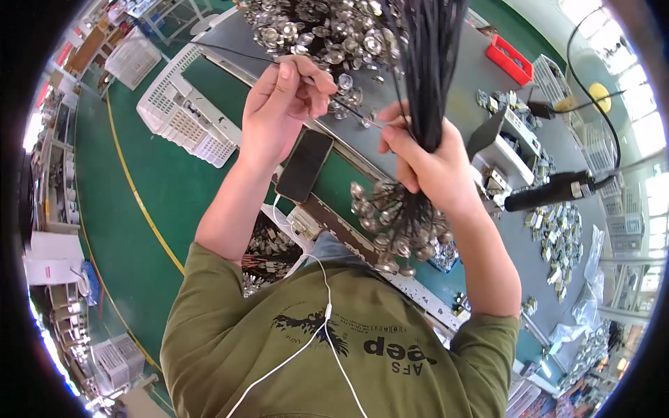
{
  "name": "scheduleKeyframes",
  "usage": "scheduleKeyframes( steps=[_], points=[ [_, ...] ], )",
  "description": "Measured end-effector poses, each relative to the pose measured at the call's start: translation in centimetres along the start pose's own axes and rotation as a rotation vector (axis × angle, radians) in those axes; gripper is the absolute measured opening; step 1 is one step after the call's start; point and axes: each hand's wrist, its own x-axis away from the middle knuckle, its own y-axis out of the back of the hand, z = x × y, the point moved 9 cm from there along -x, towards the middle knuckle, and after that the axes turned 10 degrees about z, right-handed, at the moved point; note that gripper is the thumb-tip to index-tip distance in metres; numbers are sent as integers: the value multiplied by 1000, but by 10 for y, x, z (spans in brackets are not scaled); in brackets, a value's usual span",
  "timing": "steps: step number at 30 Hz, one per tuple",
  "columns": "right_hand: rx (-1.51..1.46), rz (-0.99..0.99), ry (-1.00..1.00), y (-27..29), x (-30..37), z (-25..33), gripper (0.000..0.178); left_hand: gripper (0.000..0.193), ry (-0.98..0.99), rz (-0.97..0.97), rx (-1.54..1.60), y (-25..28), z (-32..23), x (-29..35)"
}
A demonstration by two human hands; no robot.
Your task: Assembling wire harnesses and electronic parts onto circuit boards and machinery on a production line.
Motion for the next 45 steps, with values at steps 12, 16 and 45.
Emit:
scheduleKeyframes(
  steps=[12, 16, 45],
  points=[
    [-122, -185, 73, 64, 18, -7, 23, 38, -312, -263, 249, 119, -93, 24],
    [-150, -162, 80, 73, 20, -6, 22, 33, -316, -352, 185, 129, -96, 34],
    [-367, -636, 168, -16, -22, 39, 26, 27, -356, 158, -718, -62, -76, -67]
  ],
)
